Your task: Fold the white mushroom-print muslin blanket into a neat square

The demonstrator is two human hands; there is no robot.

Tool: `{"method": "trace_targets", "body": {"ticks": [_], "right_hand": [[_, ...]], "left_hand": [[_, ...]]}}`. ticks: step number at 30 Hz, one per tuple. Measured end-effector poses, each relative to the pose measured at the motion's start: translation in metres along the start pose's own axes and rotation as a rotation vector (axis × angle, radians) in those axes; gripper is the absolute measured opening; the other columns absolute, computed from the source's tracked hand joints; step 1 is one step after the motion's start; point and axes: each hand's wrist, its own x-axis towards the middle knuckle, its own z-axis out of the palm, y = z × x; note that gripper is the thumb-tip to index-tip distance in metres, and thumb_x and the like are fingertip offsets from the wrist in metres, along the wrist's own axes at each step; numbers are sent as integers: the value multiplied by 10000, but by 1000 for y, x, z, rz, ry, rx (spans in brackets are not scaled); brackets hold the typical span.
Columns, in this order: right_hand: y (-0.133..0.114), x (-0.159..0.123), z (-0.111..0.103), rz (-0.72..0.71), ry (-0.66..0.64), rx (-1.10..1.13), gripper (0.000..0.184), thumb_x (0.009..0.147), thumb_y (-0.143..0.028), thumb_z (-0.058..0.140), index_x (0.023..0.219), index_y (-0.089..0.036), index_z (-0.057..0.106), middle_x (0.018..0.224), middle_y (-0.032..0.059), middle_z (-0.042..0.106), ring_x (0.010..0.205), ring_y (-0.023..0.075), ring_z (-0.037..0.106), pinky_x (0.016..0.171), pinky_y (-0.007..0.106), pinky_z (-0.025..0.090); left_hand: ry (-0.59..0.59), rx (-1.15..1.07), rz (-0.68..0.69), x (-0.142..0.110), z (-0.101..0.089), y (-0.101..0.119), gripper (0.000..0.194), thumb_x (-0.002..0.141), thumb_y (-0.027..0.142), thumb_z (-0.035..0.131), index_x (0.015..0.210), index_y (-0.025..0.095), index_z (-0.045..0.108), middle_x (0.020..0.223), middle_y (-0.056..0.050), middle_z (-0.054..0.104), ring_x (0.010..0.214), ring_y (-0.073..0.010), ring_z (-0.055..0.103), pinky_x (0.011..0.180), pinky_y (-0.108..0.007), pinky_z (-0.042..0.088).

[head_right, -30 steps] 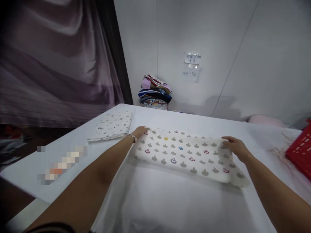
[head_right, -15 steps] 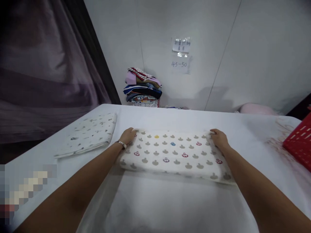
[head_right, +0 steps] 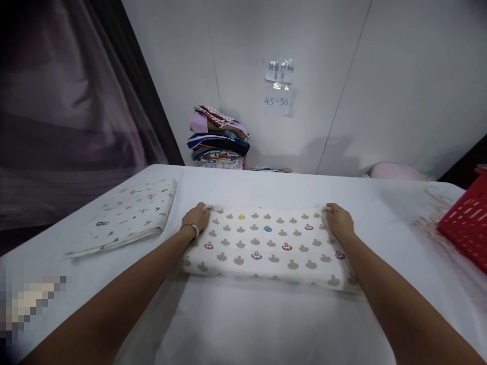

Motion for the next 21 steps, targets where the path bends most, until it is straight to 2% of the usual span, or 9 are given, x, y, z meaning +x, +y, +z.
{"method": "trace_targets", "body": {"ticks": [6,12,17,21], "right_hand": [[-4,-4,-6,-82,-16,-162,459,872,-273,361,1301,-180,497,1224,119,589,1096,281,549,889,382,429],[8,-9,-8,-75,-21,-213,459,895,-310,353,1320,-176,465,1248,131,565,1112,278,534,879,381,425],[2,-14,-5,-83,-30,-286,432,914,-280,341,1321,-191,454,1207,135,573,1042,248,564,848,358,427],[1,-18,-11,-82,25,-252,427,921,-288,333,1323,-198,449,1223,124,560,1050,243,558,849,343,422]], "left_hand": [[34,108,79,-3,2,1,300,864,268,340,1035,156,559,1135,-167,594,970,-287,615,762,-391,468],[22,141,113,-3,3,-1,324,875,291,333,1061,156,562,1139,-163,582,964,-278,615,778,-400,474],[14,186,122,-1,6,-1,351,881,285,308,1079,148,563,1140,-162,571,999,-276,595,789,-395,475],[38,194,146,-3,4,-2,350,882,287,302,1055,154,576,1125,-159,571,1022,-283,576,784,-396,474]]}}
